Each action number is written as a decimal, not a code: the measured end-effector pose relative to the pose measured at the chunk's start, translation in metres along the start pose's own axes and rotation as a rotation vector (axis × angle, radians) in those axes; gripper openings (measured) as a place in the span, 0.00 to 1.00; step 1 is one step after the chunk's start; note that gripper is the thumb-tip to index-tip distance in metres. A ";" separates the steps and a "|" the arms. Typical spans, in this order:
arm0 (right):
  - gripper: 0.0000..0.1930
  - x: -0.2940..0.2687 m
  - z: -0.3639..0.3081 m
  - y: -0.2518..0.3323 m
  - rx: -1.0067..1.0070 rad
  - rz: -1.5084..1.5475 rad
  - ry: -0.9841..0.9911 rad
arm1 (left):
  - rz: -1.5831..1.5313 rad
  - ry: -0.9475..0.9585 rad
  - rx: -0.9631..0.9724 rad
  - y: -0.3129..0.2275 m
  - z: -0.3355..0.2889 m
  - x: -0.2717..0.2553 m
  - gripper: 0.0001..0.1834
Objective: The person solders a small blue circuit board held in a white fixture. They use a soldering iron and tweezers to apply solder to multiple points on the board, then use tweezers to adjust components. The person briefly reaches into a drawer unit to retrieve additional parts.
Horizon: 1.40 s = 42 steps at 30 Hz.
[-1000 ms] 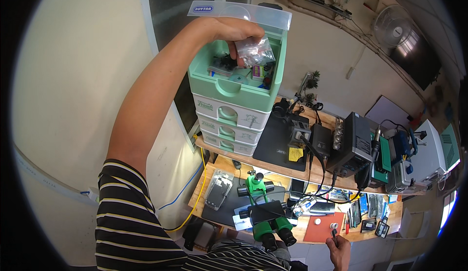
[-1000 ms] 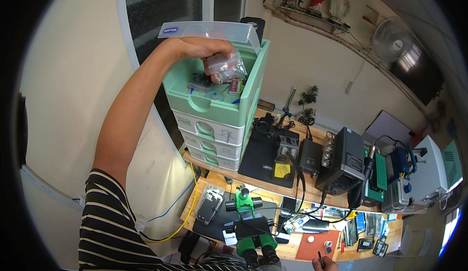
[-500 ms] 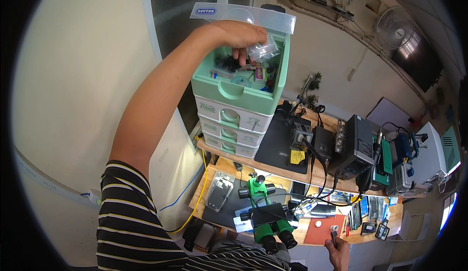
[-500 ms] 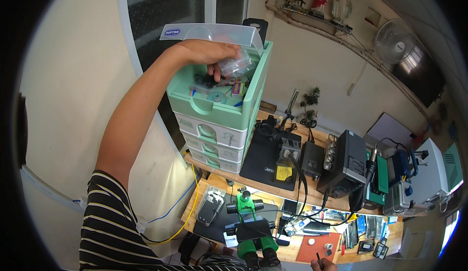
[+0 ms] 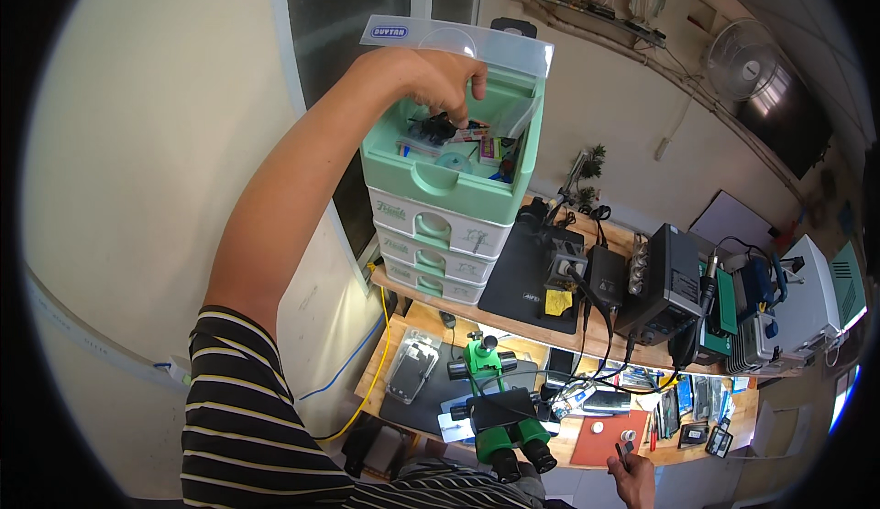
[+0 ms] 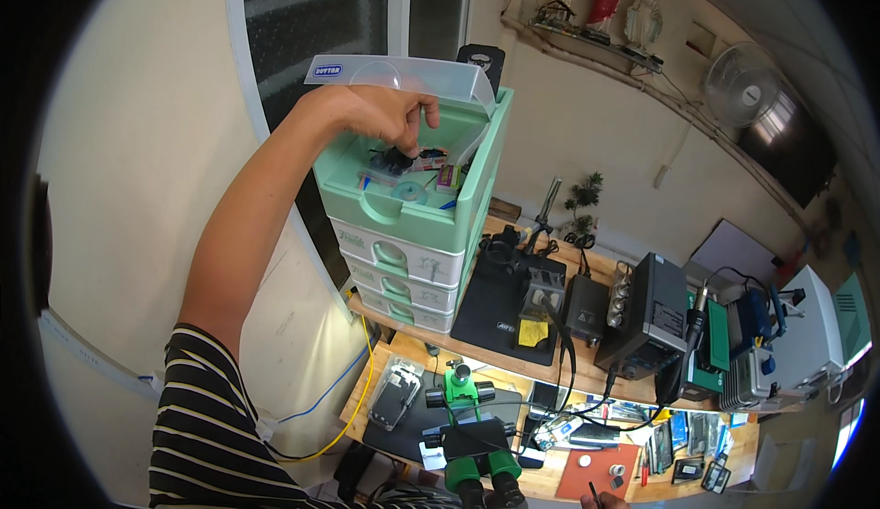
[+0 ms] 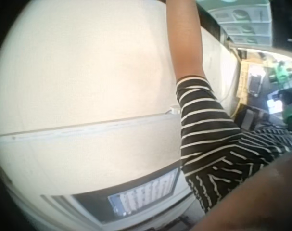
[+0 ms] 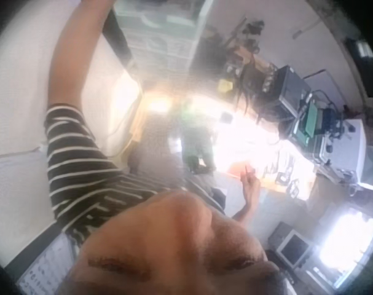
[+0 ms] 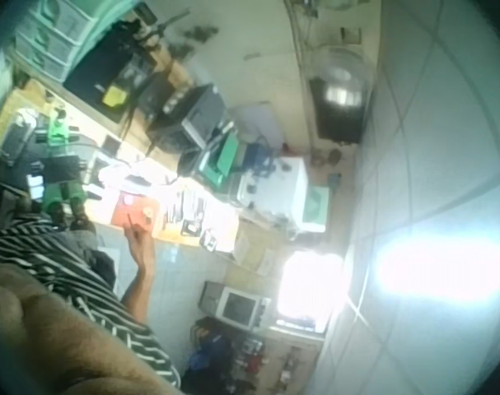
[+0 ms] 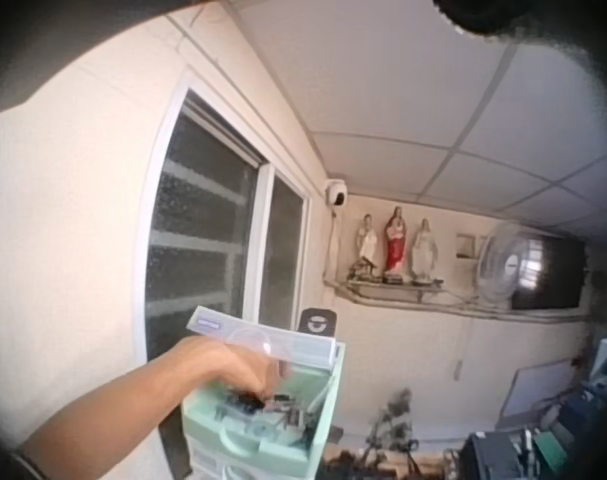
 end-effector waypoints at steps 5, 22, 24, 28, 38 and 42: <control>0.26 -0.001 0.000 0.005 -0.031 -0.054 -0.032 | 0.143 -0.038 0.103 -0.020 0.003 0.019 0.36; 0.25 -0.006 0.003 0.005 0.003 -0.071 -0.009 | 0.201 0.206 -0.215 -0.017 -0.020 0.022 0.24; 0.25 -0.005 0.004 0.003 -0.012 -0.055 -0.020 | 0.303 0.075 -0.110 -0.016 -0.019 0.026 0.22; 0.25 -0.001 0.005 -0.009 0.003 0.023 -0.011 | 0.376 -0.073 -0.122 -0.009 -0.012 0.030 0.16; 0.25 0.003 0.000 -0.030 0.036 -0.041 0.013 | 0.311 -0.187 -0.206 -0.004 0.001 0.015 0.14; 0.26 0.002 -0.003 -0.024 0.022 -0.035 -0.009 | 0.333 -0.258 -0.209 -0.003 0.000 0.009 0.13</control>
Point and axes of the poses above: each hand's wrist, its own z-axis towards the middle knuckle, its own x-axis out of the palm, y = z × x, the point moved 3 cm from there along z, towards the middle knuckle, and after that the axes turned 1 degree about y, right-handed, at the moved point
